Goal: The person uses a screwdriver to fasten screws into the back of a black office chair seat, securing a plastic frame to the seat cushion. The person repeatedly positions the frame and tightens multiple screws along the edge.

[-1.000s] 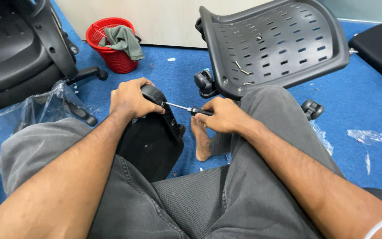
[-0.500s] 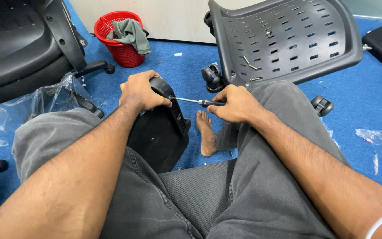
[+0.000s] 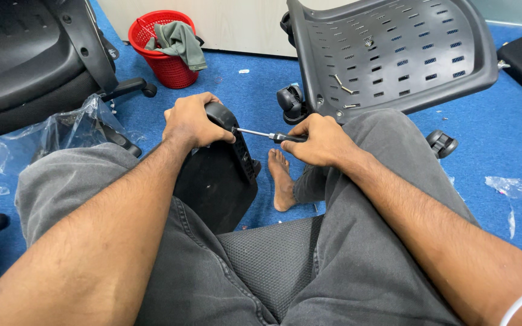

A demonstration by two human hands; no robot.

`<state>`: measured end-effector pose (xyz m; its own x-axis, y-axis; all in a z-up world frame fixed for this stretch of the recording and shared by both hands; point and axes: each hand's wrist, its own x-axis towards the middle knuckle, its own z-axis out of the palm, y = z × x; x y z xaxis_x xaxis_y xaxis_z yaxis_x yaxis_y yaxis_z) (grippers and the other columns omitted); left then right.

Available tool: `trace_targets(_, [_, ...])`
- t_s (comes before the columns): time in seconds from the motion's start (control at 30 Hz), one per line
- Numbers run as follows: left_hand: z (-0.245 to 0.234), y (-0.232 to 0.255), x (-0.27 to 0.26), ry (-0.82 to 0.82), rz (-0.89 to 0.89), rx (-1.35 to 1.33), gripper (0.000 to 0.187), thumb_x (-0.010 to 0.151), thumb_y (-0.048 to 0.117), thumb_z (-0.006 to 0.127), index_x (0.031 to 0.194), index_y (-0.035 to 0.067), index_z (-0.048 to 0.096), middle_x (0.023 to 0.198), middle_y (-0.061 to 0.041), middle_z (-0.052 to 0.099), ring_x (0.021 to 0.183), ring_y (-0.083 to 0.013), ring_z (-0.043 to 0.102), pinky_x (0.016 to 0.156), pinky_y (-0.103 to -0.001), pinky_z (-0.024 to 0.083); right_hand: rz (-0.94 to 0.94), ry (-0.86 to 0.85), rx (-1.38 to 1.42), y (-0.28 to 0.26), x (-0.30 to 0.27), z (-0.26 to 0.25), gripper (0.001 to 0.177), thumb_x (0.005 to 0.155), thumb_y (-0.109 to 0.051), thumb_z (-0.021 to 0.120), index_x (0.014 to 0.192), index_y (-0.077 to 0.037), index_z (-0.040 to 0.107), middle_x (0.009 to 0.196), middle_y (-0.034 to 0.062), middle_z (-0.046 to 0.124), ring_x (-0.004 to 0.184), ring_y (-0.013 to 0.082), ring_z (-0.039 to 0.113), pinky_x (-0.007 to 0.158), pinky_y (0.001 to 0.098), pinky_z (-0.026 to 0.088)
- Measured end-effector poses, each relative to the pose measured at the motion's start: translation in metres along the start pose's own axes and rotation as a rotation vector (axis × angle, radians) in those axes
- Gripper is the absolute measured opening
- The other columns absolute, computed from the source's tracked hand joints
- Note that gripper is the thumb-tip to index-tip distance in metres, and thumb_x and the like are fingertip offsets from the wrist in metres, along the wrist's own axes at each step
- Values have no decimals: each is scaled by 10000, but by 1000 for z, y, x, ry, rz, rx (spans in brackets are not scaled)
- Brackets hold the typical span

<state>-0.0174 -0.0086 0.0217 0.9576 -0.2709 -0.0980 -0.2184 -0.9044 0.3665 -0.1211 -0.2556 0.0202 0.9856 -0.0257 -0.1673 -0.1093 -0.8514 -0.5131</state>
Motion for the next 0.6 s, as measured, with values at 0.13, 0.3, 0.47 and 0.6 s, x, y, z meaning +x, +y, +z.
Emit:
trace_targets(0.13, [4, -5, 3, 19, 16, -5, 743, 486, 423, 958, 1163, 235, 720, 1090, -65, 740, 1092, -262, 683, 1031, -456, 466, -116, 55, 18, -6, -6, 4, 356, 796, -327, 735, 1051, -86, 793, 880, 163, 778, 812, 278, 779, 796, 376, 607])
trace_targets(0.3, [11, -13, 13, 73, 55, -14, 741, 436, 445, 973, 1101, 211, 745, 1039, -71, 757, 1029, -283, 710, 974, -457, 520, -287, 256, -109, -1, -19, 24, 275, 838, -298, 728, 1018, -104, 803, 896, 169, 764, 838, 372, 721, 786, 468, 572])
trace_targets(0.47, [17, -25, 19, 97, 75, -60, 745, 407, 452, 984, 1061, 191, 741, 1009, -88, 755, 982, -300, 719, 932, -446, 549, -312, 278, 52, 32, 4, 52, 279, 841, -328, 749, 997, -105, 811, 856, 182, 763, 783, 343, 738, 745, 429, 598])
trace_targets(0.6, [20, -23, 22, 111, 95, -55, 711, 409, 441, 978, 1037, 197, 750, 996, -79, 764, 977, -298, 722, 925, -458, 541, 140, -427, 942, 64, 35, 53, 326, 931, -388, 762, 990, -68, 769, 718, 72, 699, 473, 109, 569, 371, 246, 423])
